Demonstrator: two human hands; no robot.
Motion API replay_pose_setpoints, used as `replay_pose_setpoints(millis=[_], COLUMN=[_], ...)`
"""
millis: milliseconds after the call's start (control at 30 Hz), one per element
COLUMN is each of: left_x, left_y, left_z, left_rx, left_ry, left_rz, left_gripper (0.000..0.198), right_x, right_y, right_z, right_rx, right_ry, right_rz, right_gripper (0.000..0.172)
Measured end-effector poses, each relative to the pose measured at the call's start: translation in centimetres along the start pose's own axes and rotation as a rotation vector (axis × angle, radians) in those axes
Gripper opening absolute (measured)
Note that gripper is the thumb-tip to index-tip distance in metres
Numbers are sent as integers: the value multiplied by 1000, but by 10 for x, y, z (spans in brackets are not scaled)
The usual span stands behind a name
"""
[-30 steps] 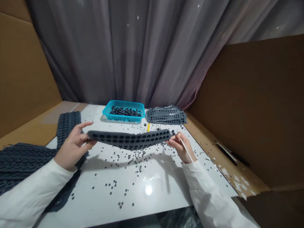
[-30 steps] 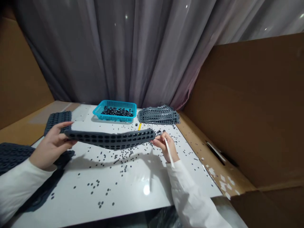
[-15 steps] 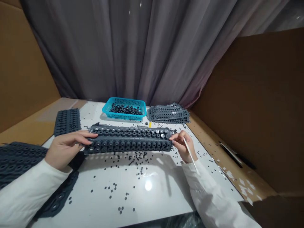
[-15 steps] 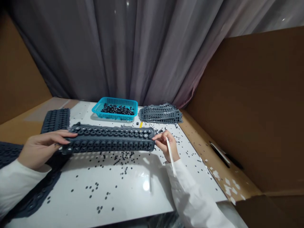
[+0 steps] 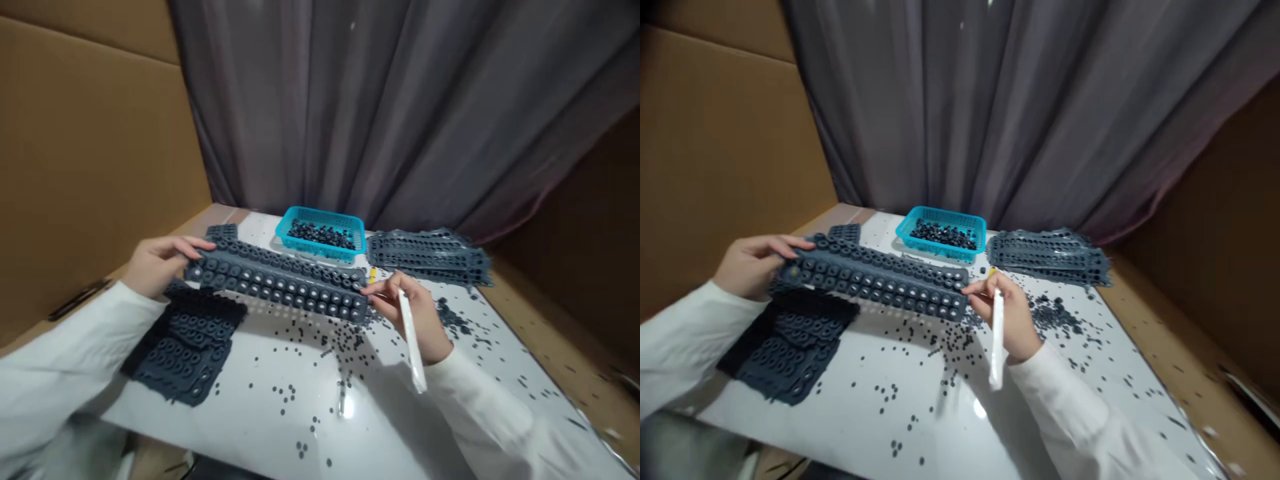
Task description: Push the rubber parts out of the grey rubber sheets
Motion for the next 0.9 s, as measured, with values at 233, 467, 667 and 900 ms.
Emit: replay_pose_setpoints(millis=[233, 467, 667, 900], left_x=[-129, -177, -159, -63], left_y=[-24, 1, -4, 53], left_z=[28, 87, 86, 40], left_rx=[-184, -477, -334, -82], left_ry=[-51, -274, -505, -623], left_rz=[-214, 25, 86, 439], left_gripper=[17, 39, 57, 28], right_x=[156, 235, 270, 314], right_y=[-38, -63, -106, -99], right_z=[25, -28, -34, -27], right_rx=[-70, 51, 175, 211], right_ry=[-162, 222, 329, 183], right_rz=[238, 514, 329, 196], right_gripper=[31, 28, 39, 51])
Point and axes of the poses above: each hand's wrist, its own y-axis away from the middle knuckle, its own x-axis out of the palm, z = x × y, the point moved 5 cm from there along -y, towards the middle knuckle, and after that the axes turned 7 degrees about y, right-handed, at the moved point
